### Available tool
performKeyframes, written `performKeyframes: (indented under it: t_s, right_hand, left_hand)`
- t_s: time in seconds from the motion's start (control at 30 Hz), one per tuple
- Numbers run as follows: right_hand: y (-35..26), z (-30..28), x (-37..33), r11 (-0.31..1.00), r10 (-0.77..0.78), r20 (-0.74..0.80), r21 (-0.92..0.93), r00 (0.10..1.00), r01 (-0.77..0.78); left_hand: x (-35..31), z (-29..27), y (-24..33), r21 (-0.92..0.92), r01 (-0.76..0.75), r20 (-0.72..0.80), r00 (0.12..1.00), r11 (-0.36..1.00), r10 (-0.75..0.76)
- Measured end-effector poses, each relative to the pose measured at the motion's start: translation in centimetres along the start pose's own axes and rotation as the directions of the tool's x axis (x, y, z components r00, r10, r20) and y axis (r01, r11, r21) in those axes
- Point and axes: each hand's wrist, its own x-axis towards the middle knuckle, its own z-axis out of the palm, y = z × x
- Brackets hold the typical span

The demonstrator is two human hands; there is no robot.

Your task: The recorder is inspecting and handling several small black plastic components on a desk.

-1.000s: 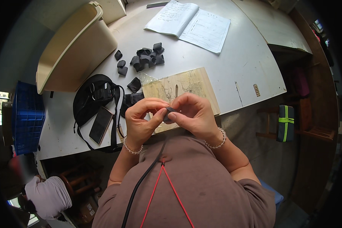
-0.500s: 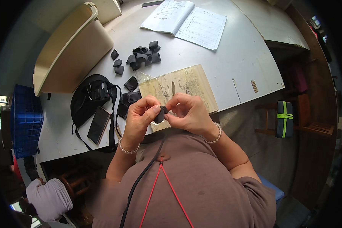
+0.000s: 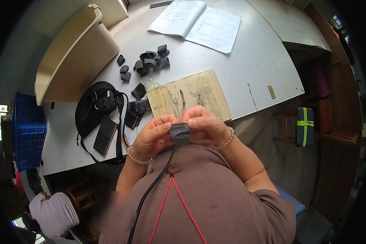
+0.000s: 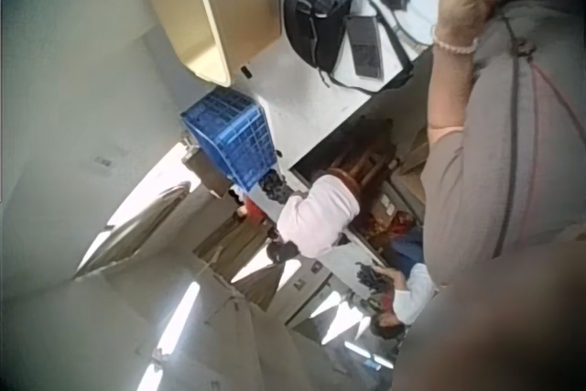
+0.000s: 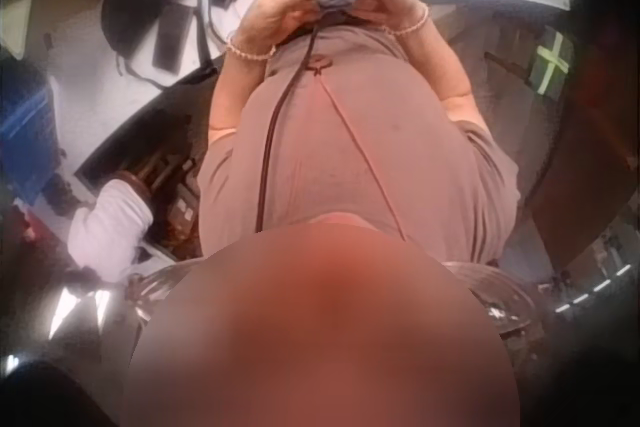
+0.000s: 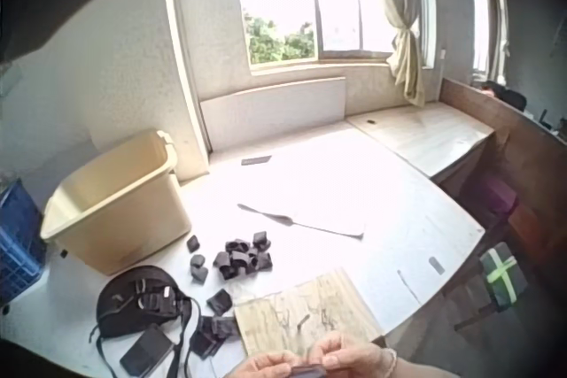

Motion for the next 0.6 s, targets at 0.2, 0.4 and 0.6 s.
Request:
performKeyframes:
  t_s: [0.2,0.4,0.6]
  right_hand:
    - [0.1,0.3,0.5,0.995,-0.042,-0.113,0.085,0.993,0.051]
    - [0.0,0.7,0.5,0.991,-0.102,-0.178,0.073,0.979,0.116]
    - [0.5,0.1,0.6,0.984,-0.177,-0.121,-0.016,0.977,0.176]
  left_hand:
    - [0.5,-0.2,-0.6,-0.085,-0.062,-0.01,0.998,0.994,0.061]
    - [0.6,0.2,-0.5,0.122,-0.291,0.019,0.956,0.949,0.291]
    - [2.0,-0.6,-1.8,0.02,-0.328,-0.05,0.943,0.945,0.328]
